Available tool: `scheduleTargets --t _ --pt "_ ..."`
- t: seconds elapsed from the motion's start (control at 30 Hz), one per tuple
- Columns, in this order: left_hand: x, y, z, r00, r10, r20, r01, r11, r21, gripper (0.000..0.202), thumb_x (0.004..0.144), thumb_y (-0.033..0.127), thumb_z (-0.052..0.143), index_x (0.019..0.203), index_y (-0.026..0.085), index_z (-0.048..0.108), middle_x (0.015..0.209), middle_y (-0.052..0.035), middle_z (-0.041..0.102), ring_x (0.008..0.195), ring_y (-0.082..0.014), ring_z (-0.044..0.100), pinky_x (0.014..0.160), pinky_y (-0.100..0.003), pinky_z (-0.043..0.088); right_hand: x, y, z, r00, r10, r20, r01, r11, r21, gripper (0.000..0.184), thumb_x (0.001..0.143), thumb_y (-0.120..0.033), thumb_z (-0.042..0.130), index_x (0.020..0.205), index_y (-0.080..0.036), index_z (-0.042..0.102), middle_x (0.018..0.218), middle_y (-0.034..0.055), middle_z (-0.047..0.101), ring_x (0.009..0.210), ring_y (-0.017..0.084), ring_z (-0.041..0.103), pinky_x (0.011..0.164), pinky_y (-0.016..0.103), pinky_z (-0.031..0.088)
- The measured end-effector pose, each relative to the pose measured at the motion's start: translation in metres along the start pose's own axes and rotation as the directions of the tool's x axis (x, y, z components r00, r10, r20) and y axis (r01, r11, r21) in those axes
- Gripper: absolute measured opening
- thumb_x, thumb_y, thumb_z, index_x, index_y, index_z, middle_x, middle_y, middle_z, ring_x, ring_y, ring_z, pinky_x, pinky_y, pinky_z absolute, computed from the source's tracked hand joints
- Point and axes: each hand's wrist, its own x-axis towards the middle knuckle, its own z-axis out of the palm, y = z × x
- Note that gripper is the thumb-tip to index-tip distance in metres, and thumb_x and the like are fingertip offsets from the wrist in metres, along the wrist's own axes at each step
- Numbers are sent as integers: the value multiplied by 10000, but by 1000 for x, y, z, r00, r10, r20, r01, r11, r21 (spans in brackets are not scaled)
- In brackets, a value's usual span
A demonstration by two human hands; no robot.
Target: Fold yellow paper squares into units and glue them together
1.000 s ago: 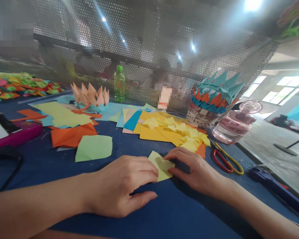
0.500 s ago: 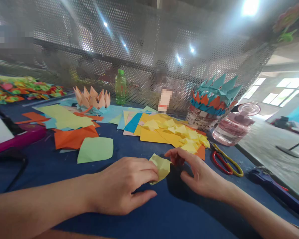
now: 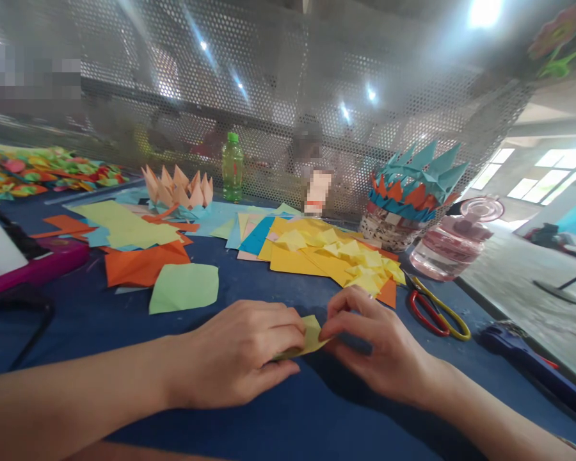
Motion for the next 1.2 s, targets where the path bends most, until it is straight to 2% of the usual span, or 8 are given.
scheduleTargets --t 0.17,0.37,0.53,0.67,0.83,0.97,1.13,1.2 --pt "1 -4 -3 996 59 -74 -52 995 89 185 937 60 474 974 169 619 1080 -33 636 965 -175 572 859 -304 449 -1 -7 0 990 -112 90 114 993 -13 102 903 -130 603 962 -193 658 984 55 620 908 162 568 822 306 467" --pt "0 -4 -5 987 77 -139 -47 977 206 269 894 7 481 952 206 652 1037 -33 582 906 -175 510 808 -313 425 -3 -3 3 993 -116 32 118 990 -76 125 888 -86 574 948 -177 635 968 61 627 872 170 560 785 313 472" --pt "0 -4 -1 994 44 -99 -18 969 248 280 901 10 428 864 179 648 947 -33 582 790 -170 500 676 -316 410 -3 -6 4 974 -217 71 228 944 -241 185 916 -45 493 843 -163 616 890 40 633 832 162 535 768 311 441" --pt "2 1 -2 999 -12 -53 19 990 137 255 877 23 456 886 171 663 975 -41 605 844 -175 551 724 -317 449 -4 -6 4 965 -226 133 258 909 -326 239 934 -40 443 778 -154 583 888 39 636 832 165 518 781 319 429" --pt "1 10 -8 1000 24 -19 -24 999 21 268 787 34 474 883 166 687 970 -31 672 821 -182 621 724 -313 491 -4 -4 2 974 -184 136 219 921 -322 228 939 -65 449 804 -156 609 888 52 636 837 181 525 747 320 428" --pt "-2 10 -9 999 18 -27 -18 1000 -8 329 782 34 439 917 165 710 990 -21 713 857 -187 672 735 -291 520 -3 -4 0 977 -134 165 166 965 -203 197 923 -58 460 901 -154 631 912 65 644 875 193 542 779 335 443" --pt "-3 8 -8 999 -24 26 25 1000 -10 335 798 55 433 914 188 717 993 -10 714 846 -187 693 677 -289 516 -2 0 3 985 27 169 -36 998 51 38 917 -190 616 890 -188 643 894 40 656 873 174 575 793 307 462" --pt "-4 7 -7 998 -40 41 40 999 -12 331 795 62 436 909 200 713 988 -3 709 827 -186 693 669 -297 507 0 2 6 977 131 166 -153 980 128 65 894 -231 669 842 -198 649 864 21 652 843 159 584 760 280 466"
